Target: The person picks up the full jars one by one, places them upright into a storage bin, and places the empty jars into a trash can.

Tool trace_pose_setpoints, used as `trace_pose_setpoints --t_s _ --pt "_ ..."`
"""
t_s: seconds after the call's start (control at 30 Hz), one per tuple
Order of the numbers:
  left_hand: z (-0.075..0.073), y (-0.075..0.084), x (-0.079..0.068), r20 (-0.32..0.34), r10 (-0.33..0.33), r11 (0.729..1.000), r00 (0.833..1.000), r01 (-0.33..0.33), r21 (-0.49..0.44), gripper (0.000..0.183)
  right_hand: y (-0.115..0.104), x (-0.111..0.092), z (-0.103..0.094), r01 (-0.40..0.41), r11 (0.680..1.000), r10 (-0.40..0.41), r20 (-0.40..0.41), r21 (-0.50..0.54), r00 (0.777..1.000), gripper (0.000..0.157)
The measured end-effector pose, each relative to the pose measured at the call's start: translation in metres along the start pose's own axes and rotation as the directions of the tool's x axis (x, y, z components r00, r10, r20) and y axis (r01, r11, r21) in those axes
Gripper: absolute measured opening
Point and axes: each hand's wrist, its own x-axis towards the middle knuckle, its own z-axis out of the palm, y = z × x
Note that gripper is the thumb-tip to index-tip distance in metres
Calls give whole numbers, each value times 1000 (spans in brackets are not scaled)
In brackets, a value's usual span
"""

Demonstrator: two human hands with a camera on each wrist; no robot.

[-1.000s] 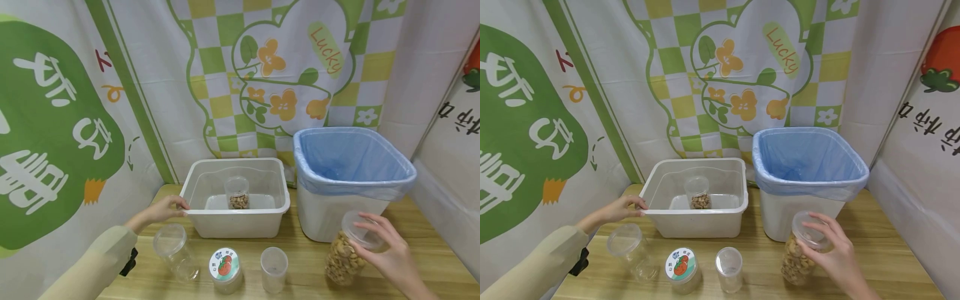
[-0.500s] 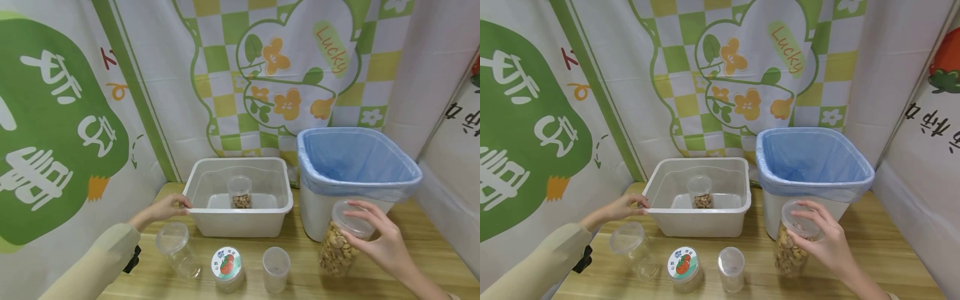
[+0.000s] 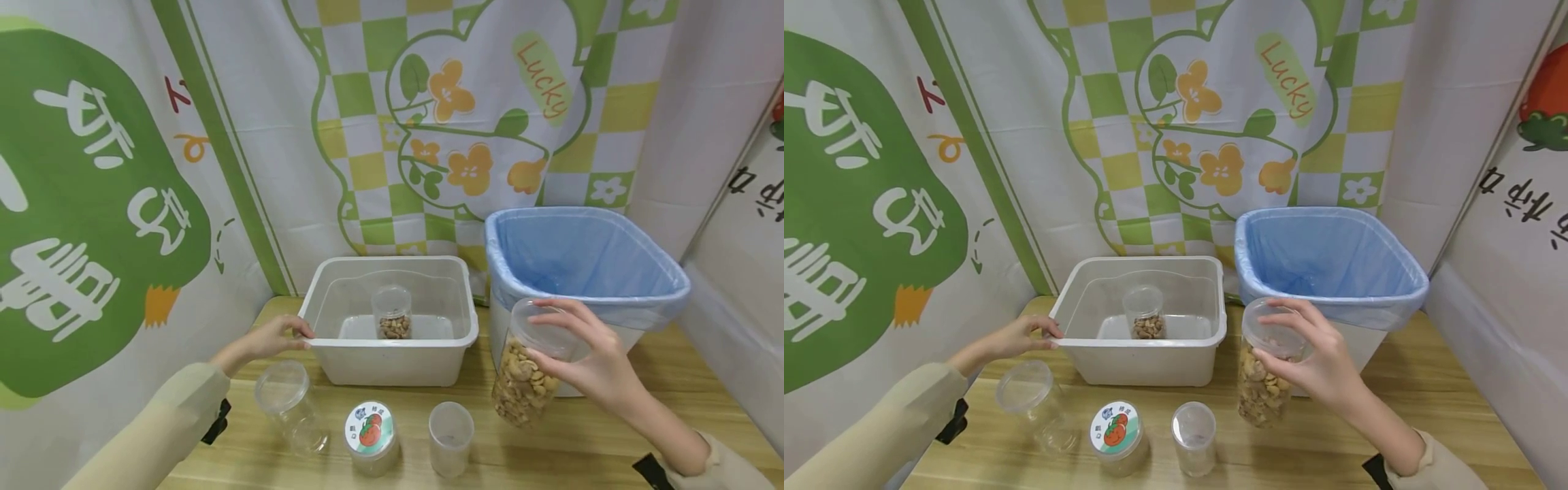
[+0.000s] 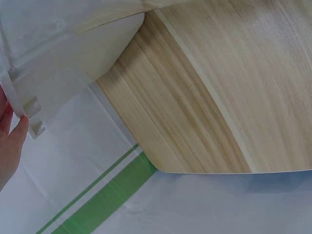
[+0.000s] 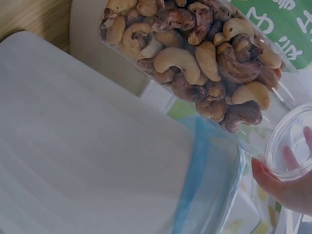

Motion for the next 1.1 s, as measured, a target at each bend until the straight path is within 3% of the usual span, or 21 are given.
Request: trace_pose_setpoints --t_s 0.17,0.4,0.57,0.77,0.93,1.1 --pt "0 1 -1 0 6 1000 1000 -6 -7 9 5 14 6 10 999 -11 29 34 1000 30" --pt "0 1 -1 -3 15 1000 1000 -15 -16 9 28 30 17 -38 997 34 73 59 997 44" --pt "-1 1 -1 -1 12 1000 1000 -12 -16 10 33 47 25 -68 996 62 99 60 993 40" --pt "0 1 0 -8 25 1000 1000 -25 -15 9 38 69 35 -40 997 35 88 63 996 36" --pt "1 0 0 -15 48 999 999 -49 -14 9 40 84 43 -87 994 81 94 60 992 35" --pt "1 0 0 -7 27 999 1000 -27 -19 9 45 97 54 -156 987 152 102 37 983 32"
